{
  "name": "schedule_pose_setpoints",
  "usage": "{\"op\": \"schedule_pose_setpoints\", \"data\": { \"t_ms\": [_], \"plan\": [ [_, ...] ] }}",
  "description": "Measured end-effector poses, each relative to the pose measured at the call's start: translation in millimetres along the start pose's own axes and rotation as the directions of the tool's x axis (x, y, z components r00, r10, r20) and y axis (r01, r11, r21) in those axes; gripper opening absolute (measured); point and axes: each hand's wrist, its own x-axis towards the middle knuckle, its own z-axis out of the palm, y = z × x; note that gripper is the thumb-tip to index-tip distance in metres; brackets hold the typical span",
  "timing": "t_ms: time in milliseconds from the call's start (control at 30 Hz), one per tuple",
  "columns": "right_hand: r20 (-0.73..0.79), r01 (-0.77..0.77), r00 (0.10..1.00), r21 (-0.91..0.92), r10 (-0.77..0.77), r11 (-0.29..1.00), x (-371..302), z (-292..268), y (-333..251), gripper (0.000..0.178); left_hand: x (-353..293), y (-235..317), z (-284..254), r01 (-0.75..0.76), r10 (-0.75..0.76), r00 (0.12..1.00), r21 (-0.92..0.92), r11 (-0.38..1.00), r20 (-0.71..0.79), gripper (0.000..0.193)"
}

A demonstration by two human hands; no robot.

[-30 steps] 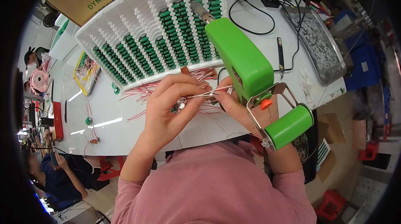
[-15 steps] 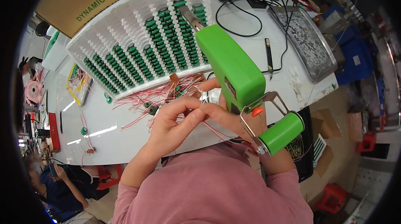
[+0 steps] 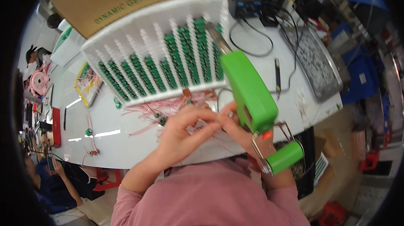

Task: The person puts on eyeglasses, picks up circuit boards with attached wires, and solders the wires onto battery cells in a styrofoam tray using a soldering gun.

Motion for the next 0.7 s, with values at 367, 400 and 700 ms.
{"op": "schedule_pose_setpoints", "data": {
  "t_ms": [367,400,700],
  "plan": [
    [-0.051,0.169,0.984,-0.012,-0.169,0.986,7,13,-4,0.066,12,10,-33,0.286,-0.196,0.947,-0.388,0.876,0.256,0.017],
    [-0.05,0.165,0.985,-0.013,-0.166,0.986,8,12,-2,0.066,14,9,-33,0.302,-0.187,0.941,-0.448,0.842,0.282,0.019],
    [0.044,0.39,0.919,0.041,-0.392,0.92,31,-6,12,0.064,33,-5,-72,0.35,-0.259,0.936,-0.565,0.747,0.238,0.012]
  ]
}}
